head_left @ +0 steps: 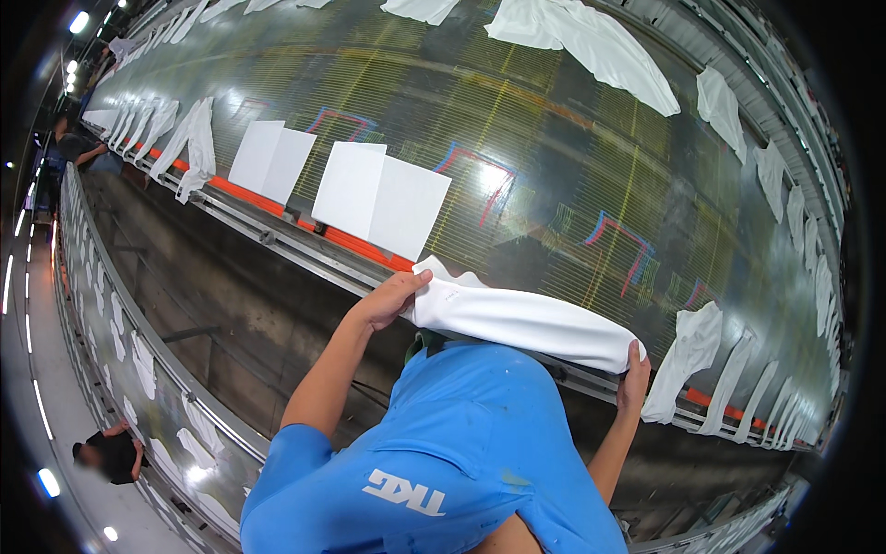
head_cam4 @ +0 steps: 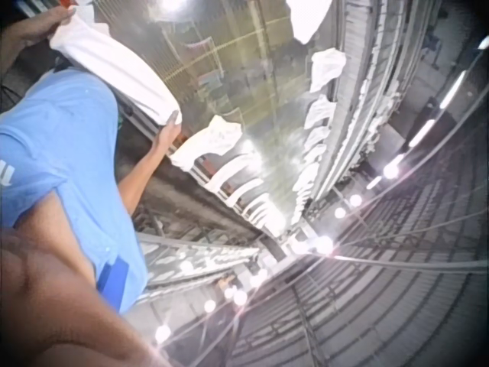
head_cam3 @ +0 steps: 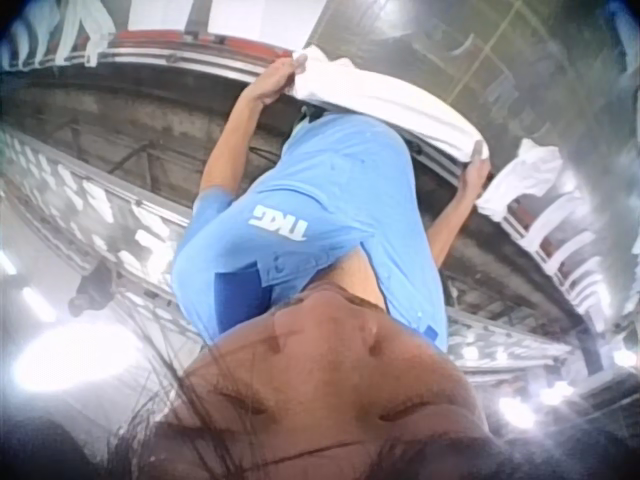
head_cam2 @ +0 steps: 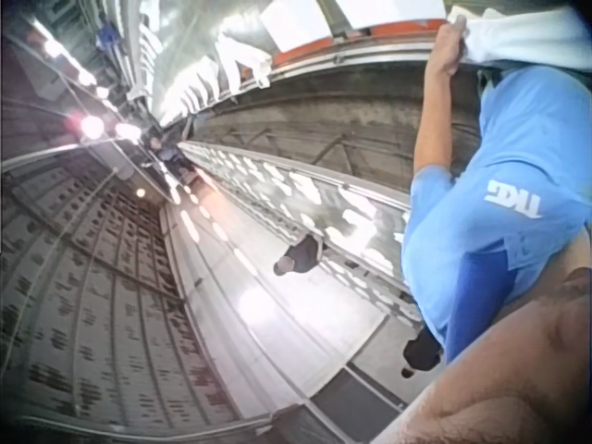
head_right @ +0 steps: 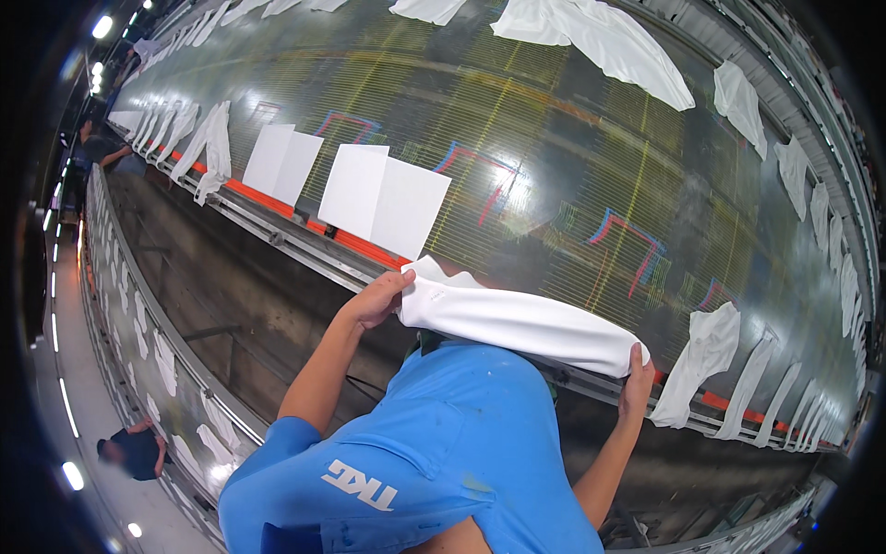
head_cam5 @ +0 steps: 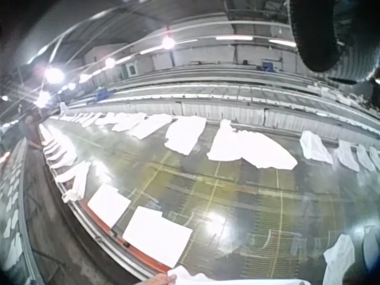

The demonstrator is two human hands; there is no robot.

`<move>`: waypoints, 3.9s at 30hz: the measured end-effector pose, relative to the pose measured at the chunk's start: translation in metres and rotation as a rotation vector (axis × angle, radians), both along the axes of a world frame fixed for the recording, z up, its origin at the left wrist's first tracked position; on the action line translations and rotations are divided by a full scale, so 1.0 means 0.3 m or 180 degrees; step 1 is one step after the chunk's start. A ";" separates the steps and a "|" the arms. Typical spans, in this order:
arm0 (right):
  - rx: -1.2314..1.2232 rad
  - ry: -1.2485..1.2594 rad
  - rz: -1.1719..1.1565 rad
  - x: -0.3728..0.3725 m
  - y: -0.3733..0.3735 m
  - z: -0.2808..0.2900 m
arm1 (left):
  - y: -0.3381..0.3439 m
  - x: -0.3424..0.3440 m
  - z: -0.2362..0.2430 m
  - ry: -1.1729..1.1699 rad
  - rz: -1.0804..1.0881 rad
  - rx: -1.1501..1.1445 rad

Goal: The person aligns white t-shirts on a conveyor, then uses a squeegee to pull black ink across a blue screen to print a design. After printing, the person scrapes excess ink from the screen and returns to the conveyor to position more shirts.

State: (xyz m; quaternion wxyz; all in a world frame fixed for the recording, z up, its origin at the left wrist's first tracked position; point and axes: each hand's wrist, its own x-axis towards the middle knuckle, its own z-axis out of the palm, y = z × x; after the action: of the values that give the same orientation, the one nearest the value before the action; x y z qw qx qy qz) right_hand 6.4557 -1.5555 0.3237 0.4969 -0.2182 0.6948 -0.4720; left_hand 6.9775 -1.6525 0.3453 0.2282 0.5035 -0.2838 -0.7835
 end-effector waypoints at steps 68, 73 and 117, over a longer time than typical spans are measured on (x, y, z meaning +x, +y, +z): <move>-0.0167 0.0348 0.0330 0.290 -0.187 -0.327 | -0.409 0.144 -0.400 -0.1877 0.0913 -0.0748; 0.0006 0.0415 0.0475 0.282 -0.162 -0.337 | -0.376 0.163 -0.424 -0.1861 0.0963 -0.0816; -0.0075 0.0633 0.0522 0.299 -0.005 -0.339 | -0.267 0.162 -0.490 -0.1383 0.1248 -0.0778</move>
State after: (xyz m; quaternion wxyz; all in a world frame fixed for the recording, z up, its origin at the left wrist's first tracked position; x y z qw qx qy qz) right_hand 6.5454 -1.5571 0.2220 0.4599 -0.3258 0.7149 -0.4139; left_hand 7.0262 -1.7325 0.1984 0.3676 0.6731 -0.3155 -0.5588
